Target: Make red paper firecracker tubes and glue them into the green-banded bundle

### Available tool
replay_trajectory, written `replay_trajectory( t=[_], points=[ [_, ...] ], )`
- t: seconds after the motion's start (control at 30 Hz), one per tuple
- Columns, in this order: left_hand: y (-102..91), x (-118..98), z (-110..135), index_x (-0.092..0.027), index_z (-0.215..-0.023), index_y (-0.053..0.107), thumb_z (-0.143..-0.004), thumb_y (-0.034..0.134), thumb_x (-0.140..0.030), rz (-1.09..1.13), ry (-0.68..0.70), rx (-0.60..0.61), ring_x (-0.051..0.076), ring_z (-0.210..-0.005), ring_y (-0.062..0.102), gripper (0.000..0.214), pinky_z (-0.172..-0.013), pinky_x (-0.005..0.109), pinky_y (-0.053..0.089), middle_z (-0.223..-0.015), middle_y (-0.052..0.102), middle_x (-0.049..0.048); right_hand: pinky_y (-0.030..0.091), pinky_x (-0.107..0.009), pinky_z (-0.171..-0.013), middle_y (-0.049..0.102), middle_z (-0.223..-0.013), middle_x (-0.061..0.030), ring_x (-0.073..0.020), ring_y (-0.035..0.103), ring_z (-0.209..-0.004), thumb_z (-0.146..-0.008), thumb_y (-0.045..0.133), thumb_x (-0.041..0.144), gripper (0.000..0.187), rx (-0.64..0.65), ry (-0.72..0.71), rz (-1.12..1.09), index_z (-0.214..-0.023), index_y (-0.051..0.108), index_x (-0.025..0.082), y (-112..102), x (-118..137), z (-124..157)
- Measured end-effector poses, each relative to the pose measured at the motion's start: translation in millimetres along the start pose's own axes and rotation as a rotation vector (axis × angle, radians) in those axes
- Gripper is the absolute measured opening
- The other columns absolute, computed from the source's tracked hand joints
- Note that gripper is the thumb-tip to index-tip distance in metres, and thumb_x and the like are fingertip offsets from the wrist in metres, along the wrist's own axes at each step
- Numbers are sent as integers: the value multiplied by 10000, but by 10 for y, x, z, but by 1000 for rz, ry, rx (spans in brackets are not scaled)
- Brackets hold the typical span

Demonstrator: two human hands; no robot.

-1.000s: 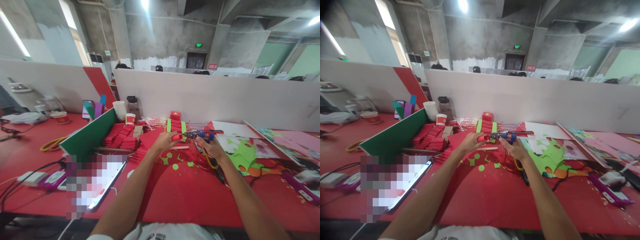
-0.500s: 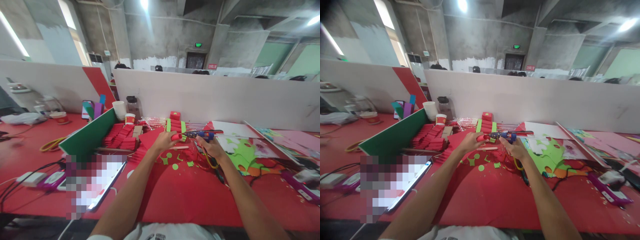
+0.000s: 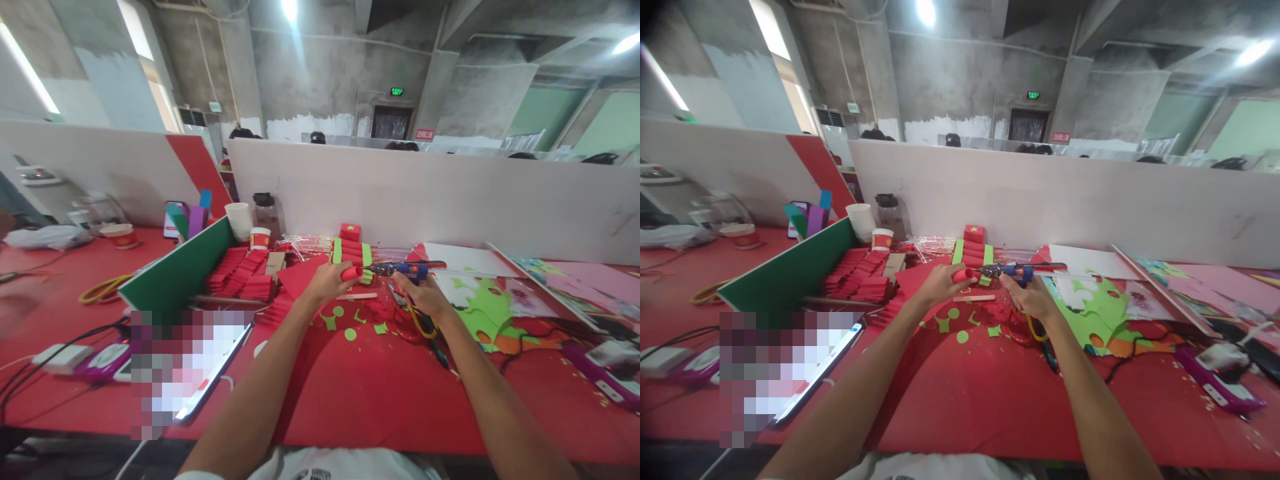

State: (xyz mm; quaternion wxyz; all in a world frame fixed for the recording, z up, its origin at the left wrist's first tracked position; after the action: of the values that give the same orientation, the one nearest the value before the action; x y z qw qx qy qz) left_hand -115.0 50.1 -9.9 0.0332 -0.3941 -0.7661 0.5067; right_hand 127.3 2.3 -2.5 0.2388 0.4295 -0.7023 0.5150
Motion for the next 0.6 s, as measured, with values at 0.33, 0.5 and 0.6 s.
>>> replay_trajectory(
  t=[0.33,0.5,0.6],
  points=[
    [2,30,-4,-208,-848,648,-891,513,-555,52,-35,-13,153,-667,605,374,-607,227,347,-738,690,17,364,-246,-412,465,-379,26,-114,445,-361,-869,547,619,537,-8,4,11,-531,492,206,-10,13,7],
    [-11,28,5,-214,-865,651,-889,509,-577,71,-37,-37,150,-653,588,390,-622,224,356,-707,677,7,362,-246,-410,461,-380,29,-113,444,-358,-872,543,620,540,0,4,20,-529,482,207,-19,15,7],
    [-21,23,6,-213,-888,659,-881,503,-602,75,-46,-39,153,-655,584,419,-628,226,364,-728,679,18,368,-248,-408,459,-380,34,-112,443,-350,-875,542,614,526,9,-1,20,-543,491,209,-25,25,10]
  ],
)
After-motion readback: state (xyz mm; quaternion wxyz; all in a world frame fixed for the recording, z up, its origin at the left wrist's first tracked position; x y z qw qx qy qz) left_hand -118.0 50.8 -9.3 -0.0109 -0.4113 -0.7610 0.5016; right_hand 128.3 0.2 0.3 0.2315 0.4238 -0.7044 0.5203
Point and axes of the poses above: each hand's wrist, its own z-axis away from the middle knuckle, its own y-axis out of the palm, x = y × z, the point moved 1 cm from there along -z, towards the middle knuckle
